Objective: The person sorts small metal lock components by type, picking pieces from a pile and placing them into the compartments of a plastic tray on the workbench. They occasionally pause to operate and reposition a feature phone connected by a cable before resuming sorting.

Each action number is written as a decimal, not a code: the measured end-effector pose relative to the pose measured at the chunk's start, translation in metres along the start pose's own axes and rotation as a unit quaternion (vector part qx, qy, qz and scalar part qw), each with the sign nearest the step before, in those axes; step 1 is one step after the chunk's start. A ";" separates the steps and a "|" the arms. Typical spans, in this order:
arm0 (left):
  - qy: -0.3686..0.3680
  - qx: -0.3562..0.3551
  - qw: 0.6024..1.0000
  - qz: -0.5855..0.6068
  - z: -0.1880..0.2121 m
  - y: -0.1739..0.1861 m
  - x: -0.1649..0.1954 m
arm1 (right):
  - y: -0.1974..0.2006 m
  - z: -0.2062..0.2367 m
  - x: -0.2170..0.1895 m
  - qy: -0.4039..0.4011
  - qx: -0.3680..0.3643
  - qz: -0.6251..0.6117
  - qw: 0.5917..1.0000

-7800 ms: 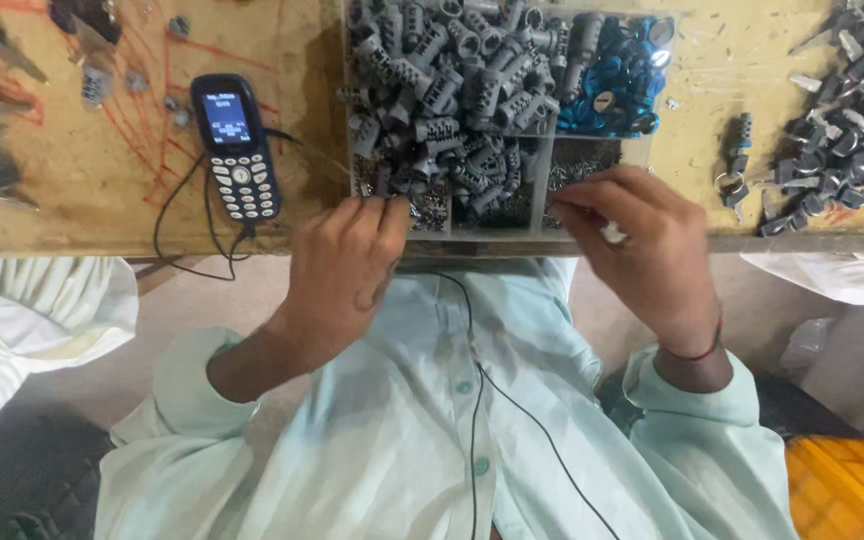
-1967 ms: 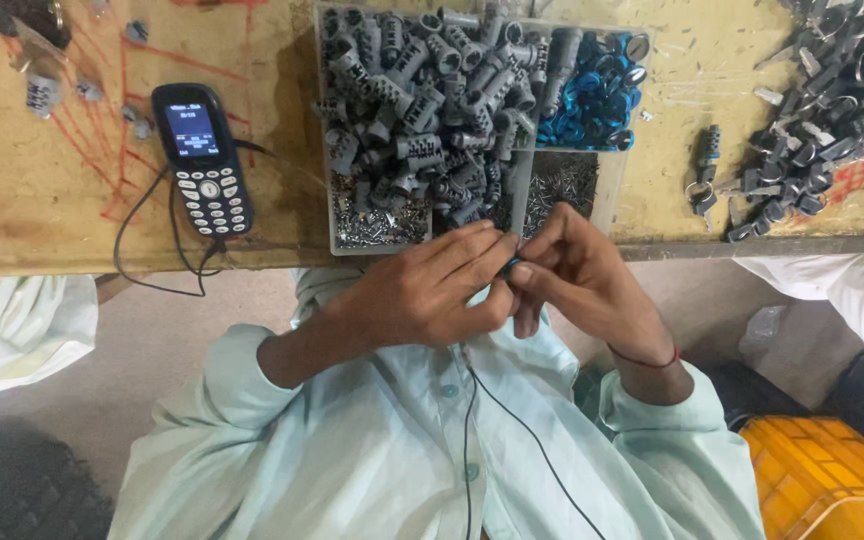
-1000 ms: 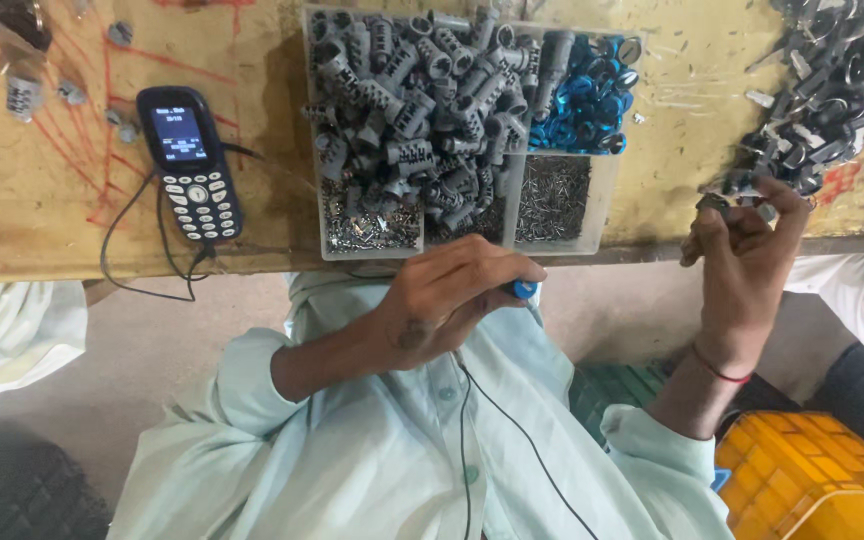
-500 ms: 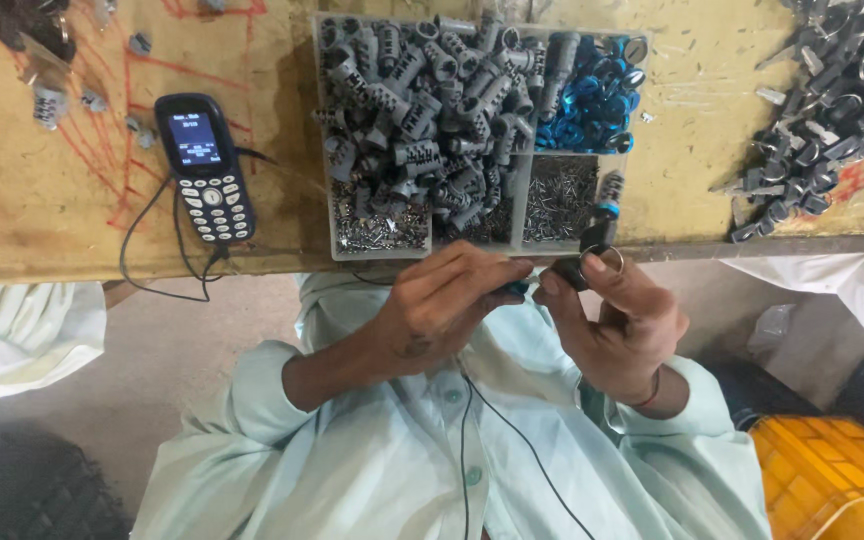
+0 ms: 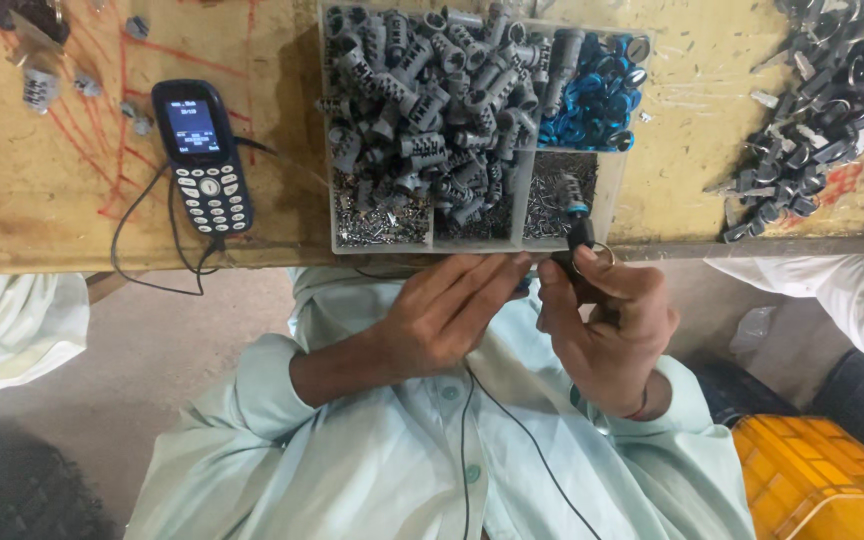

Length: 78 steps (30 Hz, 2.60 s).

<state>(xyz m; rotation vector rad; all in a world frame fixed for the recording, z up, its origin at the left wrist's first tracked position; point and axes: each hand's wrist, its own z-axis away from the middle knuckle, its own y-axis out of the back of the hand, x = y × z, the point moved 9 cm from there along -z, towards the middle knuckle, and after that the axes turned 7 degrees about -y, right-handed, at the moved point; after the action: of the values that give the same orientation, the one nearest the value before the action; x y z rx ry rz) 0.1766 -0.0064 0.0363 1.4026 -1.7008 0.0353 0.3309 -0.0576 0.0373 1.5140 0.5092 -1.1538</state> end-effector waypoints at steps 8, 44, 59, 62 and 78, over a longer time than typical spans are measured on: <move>0.194 0.019 0.952 0.237 0.004 -0.009 -0.026 | 0.006 -0.010 -0.015 0.186 -0.127 0.033 0.974; 0.148 -0.068 0.937 0.308 -0.010 0.009 -0.027 | -0.033 -0.029 -0.064 0.192 -0.330 0.187 0.905; 0.167 -0.224 0.916 -0.287 0.028 0.029 -0.074 | -0.071 -0.058 -0.022 0.231 -0.258 0.387 0.855; 0.135 -0.294 0.889 -0.324 0.033 0.018 -0.076 | -0.077 -0.060 -0.027 0.248 -0.235 0.407 0.847; 0.204 0.042 0.978 0.025 0.022 0.059 -0.045 | -0.054 -0.060 0.008 0.045 -0.205 0.149 0.966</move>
<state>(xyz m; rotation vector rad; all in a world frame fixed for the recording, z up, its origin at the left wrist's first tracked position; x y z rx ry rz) 0.1140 0.0377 0.0235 1.3066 -1.4025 0.4003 0.3132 0.0115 -0.0018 1.2331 0.5238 -0.6975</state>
